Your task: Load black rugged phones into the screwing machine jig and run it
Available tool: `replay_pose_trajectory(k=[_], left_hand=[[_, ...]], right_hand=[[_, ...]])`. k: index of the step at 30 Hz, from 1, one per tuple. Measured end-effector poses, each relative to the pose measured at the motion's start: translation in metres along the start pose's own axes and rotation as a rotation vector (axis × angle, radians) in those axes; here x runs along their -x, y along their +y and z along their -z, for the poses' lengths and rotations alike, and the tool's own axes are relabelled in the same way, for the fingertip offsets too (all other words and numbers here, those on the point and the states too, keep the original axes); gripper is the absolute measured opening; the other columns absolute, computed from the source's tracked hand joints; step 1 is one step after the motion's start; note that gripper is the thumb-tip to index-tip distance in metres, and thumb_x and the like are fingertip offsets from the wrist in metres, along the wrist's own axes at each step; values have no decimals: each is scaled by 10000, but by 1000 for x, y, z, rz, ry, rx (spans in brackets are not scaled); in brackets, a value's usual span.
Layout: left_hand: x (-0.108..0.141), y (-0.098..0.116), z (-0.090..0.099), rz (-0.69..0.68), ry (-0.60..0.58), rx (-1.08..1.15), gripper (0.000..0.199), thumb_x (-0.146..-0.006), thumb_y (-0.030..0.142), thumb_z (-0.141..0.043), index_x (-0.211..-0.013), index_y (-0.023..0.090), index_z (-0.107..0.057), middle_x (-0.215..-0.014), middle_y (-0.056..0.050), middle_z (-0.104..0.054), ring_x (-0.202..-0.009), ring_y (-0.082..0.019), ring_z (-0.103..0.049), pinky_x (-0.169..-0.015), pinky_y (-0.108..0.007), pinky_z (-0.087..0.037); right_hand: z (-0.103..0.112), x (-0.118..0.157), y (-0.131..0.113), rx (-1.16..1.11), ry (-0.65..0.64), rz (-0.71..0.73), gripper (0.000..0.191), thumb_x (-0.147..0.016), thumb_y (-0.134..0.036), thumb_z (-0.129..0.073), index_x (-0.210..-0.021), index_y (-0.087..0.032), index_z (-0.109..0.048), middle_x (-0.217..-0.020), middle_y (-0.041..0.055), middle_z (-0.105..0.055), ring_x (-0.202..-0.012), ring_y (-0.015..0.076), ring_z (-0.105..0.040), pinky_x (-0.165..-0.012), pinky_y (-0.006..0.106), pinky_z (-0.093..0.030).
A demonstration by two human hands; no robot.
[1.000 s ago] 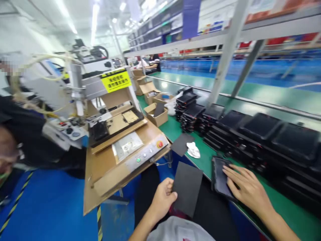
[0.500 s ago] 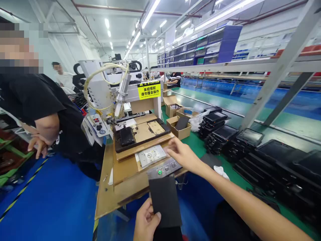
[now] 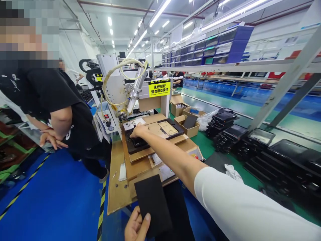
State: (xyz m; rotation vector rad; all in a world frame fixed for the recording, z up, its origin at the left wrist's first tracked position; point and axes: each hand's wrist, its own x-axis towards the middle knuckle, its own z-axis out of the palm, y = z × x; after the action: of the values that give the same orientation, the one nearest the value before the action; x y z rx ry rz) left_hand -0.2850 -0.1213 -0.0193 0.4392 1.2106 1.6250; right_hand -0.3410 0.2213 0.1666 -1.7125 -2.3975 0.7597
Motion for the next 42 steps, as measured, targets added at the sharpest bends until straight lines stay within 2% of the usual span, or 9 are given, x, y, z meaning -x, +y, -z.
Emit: replay_pose_trajectory(k=[6, 10, 14, 18, 22, 27, 32, 37, 42], left_hand=[[-4, 18, -5, -7, 54, 70, 915, -688, 441, -905, -1487, 235, -508, -983, -109, -823, -1064, -316, -749, -908, -368, -594], [-9, 31, -29, -22, -18, 75, 925, -787, 372, -843, -1580, 278, -379, -1192, -115, -774, -1187, -284, -701, -978, -347, -567], [-14, 30, -76, -45, -149, 211, 744, -880, 279, -747, -1551, 341, -433, -1356, -80, -696, -1327, -226, -610, -1096, -333, -499], [-3, 4, -125, 41, -349, 334, 602, -965, 303, -639, -1539, 317, -459, -1452, -100, -637, -1222, -218, -669, -1050, -369, -543], [22, -33, -160, 242, -443, 294, 574, -986, 358, -614, -1537, 309, -463, -1463, -112, -631, -1232, -238, -666, -1051, -398, -546], [44, -62, -191, 429, -540, 244, 517, -967, 341, -641, -1473, 277, -554, -1426, -105, -663, -1316, -267, -619, -1096, -401, -522], [59, -76, -229, 575, -650, 86, 497, -956, 376, -649, -1441, 287, -589, -1418, -87, -673, -1341, -294, -598, -1064, -401, -552], [84, -111, -288, 659, -899, -174, 579, -920, 455, -686, -1463, 293, -565, -1404, -80, -671, -1211, -269, -668, -929, -337, -601], [90, -154, -334, 52, -1273, -803, 617, -845, 582, -685, -1349, 226, -687, -1204, -123, -687, -1041, -297, -680, -882, -399, -582]], right_hand=[[20, 25, 7, -76, 25, 88, 1120, -649, -573, -848, -1437, -28, -269, -1371, 321, -562, -1277, 353, -589, -1037, 527, -489], [50, 87, 33, -7, 51, 253, 1023, -673, -678, -771, -1367, -73, -326, -1281, 291, -625, -1150, 393, -649, -931, 500, -530], [43, 182, 102, 61, 125, 374, 820, -712, -675, -711, -1232, -124, -398, -1117, 229, -687, -984, 393, -688, -804, 453, -530], [5, 266, 183, 66, 196, 222, 670, -728, -605, -711, -1147, -186, -399, -1065, 153, -688, -906, 336, -688, -721, 380, -502], [-16, 316, 245, 28, 245, -9, 584, -770, -556, -697, -1130, -204, -403, -1063, 132, -673, -911, 305, -681, -711, 354, -482], [-2, 366, 298, -107, 293, -150, 703, -784, -658, -707, -1237, -192, -438, -1064, 134, -673, -973, 348, -677, -780, 419, -499], [6, 421, 363, -571, 538, -326, 644, -929, -669, -569, -1395, -242, -445, -1273, 107, -655, -1086, 262, -660, -980, 455, -491], [-33, 487, 431, -1644, 397, -369, 495, -1013, -587, -461, -1278, -188, -583, -1143, 111, -723, -944, 240, -721, -781, 397, -604], [-78, 565, 474, -2008, 764, -460, 403, -995, -504, -523, -1211, -176, -613, -1054, 96, -754, -843, 227, -739, -729, 377, -621]])
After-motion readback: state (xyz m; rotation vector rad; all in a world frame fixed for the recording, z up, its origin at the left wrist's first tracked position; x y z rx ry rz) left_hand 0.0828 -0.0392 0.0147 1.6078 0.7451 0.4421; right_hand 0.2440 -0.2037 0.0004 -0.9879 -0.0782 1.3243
